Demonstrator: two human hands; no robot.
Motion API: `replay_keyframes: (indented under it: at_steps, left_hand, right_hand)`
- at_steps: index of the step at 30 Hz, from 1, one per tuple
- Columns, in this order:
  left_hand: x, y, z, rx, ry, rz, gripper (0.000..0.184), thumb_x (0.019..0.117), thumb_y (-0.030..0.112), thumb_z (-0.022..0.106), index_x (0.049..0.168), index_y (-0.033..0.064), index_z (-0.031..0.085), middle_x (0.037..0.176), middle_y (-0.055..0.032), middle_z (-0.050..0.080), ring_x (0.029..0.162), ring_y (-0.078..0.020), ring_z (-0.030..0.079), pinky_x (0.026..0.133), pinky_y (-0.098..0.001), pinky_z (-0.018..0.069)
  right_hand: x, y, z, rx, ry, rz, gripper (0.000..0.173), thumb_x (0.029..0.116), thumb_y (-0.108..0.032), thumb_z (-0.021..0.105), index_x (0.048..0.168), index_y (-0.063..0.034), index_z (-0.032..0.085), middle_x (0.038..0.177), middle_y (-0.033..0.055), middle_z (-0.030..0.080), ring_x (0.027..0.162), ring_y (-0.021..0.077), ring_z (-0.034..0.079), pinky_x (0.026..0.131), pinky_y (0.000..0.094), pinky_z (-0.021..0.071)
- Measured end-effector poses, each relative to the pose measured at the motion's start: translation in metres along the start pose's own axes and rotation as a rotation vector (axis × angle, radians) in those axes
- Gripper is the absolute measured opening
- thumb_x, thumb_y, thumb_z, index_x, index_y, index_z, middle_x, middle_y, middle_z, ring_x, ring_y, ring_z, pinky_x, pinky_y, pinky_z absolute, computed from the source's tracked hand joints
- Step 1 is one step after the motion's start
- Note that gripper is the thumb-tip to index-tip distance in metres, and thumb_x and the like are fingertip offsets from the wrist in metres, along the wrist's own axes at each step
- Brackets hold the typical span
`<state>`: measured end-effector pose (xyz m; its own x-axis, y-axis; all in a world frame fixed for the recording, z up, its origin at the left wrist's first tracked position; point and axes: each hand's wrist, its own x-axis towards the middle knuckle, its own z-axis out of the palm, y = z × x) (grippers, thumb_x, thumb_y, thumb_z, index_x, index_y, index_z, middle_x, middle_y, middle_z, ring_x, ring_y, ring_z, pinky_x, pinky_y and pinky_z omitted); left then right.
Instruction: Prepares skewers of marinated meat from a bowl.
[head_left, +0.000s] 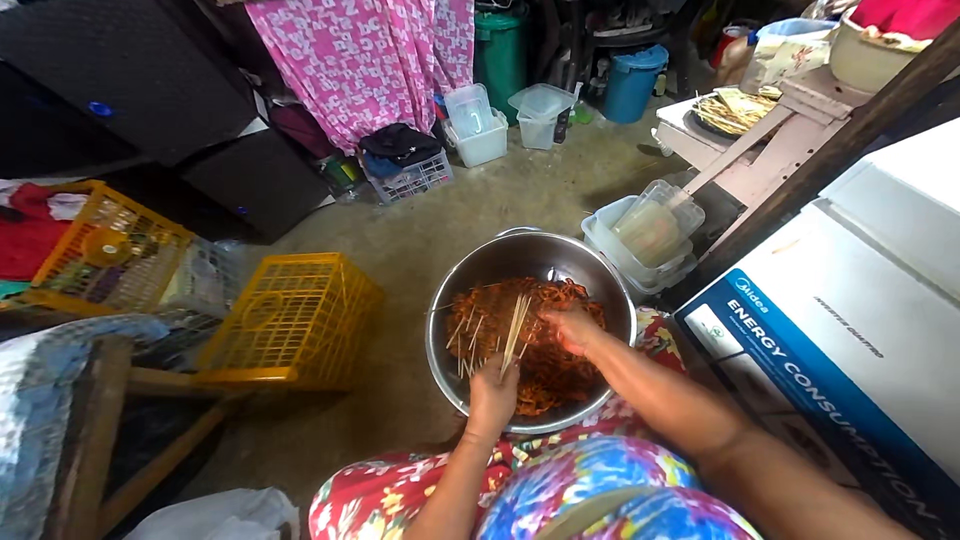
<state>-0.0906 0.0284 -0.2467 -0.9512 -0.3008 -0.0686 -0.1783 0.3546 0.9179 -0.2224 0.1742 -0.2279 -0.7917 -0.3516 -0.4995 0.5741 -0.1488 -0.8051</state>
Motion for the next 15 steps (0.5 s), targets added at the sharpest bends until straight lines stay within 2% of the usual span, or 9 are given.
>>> replay_keyframes:
  at_steps: [3, 7, 9, 15]
  left_hand:
    - [-0.0002, 0.0002, 0.0005, 0.031, 0.003, -0.002, 0.015, 0.0998, 0.01, 0.057, 0.104, 0.0024, 0.069, 0.067, 0.0009, 0.059, 0.05, -0.0054, 0.051, 0.051, -0.0251, 0.0468]
    - [-0.0012, 0.0009, 0.0006, 0.057, 0.013, 0.002, 0.015, 0.0993, 0.01, 0.056, 0.103, 0.0021, 0.069, 0.068, 0.0006, 0.059, 0.05, -0.006, 0.051, 0.051, -0.026, 0.0473]
    - [-0.0013, 0.0027, -0.0005, 0.075, 0.001, -0.012, 0.017, 0.0999, 0.011, 0.056, 0.105, 0.0013, 0.069, 0.07, -0.0015, 0.06, 0.053, -0.0082, 0.053, 0.054, -0.0287, 0.0484]
    - [-0.0007, 0.0014, 0.001, 0.086, 0.017, -0.011, 0.016, 0.1003, 0.013, 0.057, 0.102, 0.0019, 0.068, 0.068, -0.0005, 0.058, 0.052, -0.0077, 0.052, 0.052, -0.0284, 0.0477]
  right_hand:
    - [-0.0011, 0.0006, 0.0019, -0.028, 0.0, -0.008, 0.012, 0.1047, -0.007, 0.055, 0.109, 0.0044, 0.056, 0.086, 0.0109, 0.065, 0.068, 0.0185, 0.068, 0.065, 0.0348, 0.0615]
    - [-0.0036, 0.0012, 0.0028, -0.016, -0.029, 0.016, 0.015, 0.1052, -0.007, 0.053, 0.114, 0.0051, 0.056, 0.09, 0.0125, 0.066, 0.072, 0.0206, 0.069, 0.069, 0.0378, 0.0628]
    - [-0.0057, 0.0015, 0.004, -0.019, -0.029, 0.02, 0.015, 0.1049, -0.007, 0.053, 0.114, 0.0049, 0.056, 0.09, 0.0119, 0.066, 0.073, 0.0203, 0.069, 0.07, 0.038, 0.063]
    - [-0.0094, 0.0074, 0.0083, -0.033, -0.052, 0.05, 0.017, 0.1038, -0.006, 0.056, 0.115, 0.0061, 0.057, 0.093, 0.0138, 0.067, 0.076, 0.0222, 0.071, 0.072, 0.0398, 0.0635]
